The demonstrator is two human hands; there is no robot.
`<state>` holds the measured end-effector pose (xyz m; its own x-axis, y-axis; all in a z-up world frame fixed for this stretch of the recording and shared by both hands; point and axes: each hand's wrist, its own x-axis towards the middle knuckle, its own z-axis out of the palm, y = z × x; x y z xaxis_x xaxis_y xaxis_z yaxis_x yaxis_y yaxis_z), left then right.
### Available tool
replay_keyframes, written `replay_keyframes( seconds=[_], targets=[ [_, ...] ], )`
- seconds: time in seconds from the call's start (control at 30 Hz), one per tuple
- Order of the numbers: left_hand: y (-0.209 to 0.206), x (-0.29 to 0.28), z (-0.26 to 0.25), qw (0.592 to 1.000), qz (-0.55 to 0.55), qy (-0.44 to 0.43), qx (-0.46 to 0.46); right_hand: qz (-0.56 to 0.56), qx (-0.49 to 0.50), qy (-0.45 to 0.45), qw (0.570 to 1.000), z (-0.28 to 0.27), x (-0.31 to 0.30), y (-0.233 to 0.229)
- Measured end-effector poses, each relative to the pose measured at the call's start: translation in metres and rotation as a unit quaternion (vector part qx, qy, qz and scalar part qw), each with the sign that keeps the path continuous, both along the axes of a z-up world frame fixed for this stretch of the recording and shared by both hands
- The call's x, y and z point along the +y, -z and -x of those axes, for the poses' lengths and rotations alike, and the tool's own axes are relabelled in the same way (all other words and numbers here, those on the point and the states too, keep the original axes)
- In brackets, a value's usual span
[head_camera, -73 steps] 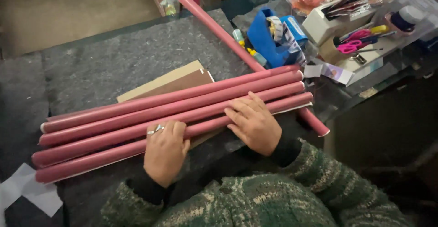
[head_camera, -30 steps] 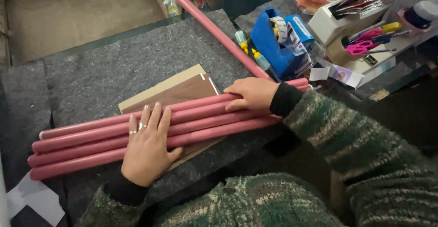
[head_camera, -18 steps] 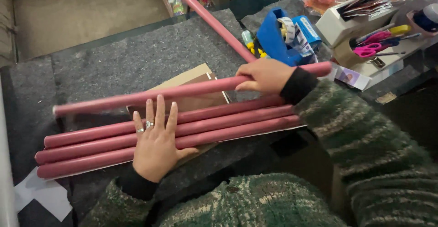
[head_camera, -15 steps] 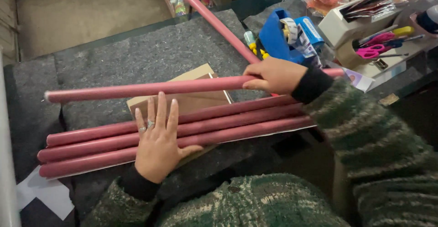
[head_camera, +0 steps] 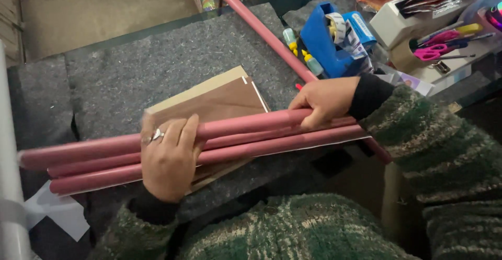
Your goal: The person is wrapping cardboard tubes with pink wrapping paper and using a utility knife to cut the paper.
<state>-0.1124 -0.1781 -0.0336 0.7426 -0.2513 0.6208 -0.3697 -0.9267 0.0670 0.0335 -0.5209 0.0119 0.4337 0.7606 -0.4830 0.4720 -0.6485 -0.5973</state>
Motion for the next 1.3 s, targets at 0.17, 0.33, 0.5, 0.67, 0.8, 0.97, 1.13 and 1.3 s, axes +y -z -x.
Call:
replay_keyframes(
  seconds=[0.17,0.33,0.5,0.67,0.8,0.97,1.13,1.3],
  targets=[
    [-0.018,0.01,0.004,0.995,-0.031,-0.003,0.091,0.049,-0.324,0.01,0.945,0.01,-0.004,-0.058],
    [-0.02,0.027,0.009,0.994,-0.005,-0.062,0.084,0.028,-0.543,0.035,0.839,0.012,-0.048,-0.09],
    [-0.016,0.036,0.008,0.983,0.002,-0.131,0.129,-0.045,-0.78,0.105,0.615,0.03,-0.057,-0.086],
    [-0.017,0.031,0.004,0.966,-0.001,-0.202,0.161,-0.078,-0.642,0.216,0.731,0.03,-0.08,-0.015],
    [-0.008,0.03,0.003,0.953,0.002,-0.233,0.192,0.005,-0.438,0.197,0.877,0.022,-0.048,0.041],
    [0.003,0.029,0.003,0.96,0.018,-0.198,0.198,0.164,-0.442,0.16,0.867,-0.005,-0.037,0.083],
    [-0.007,0.019,0.007,0.976,0.041,-0.123,0.175,0.211,-0.419,0.167,0.867,-0.03,-0.035,0.104],
    [-0.018,0.01,0.011,0.973,0.061,-0.111,0.195,0.165,-0.391,0.196,0.884,-0.022,-0.024,0.076]
  ],
)
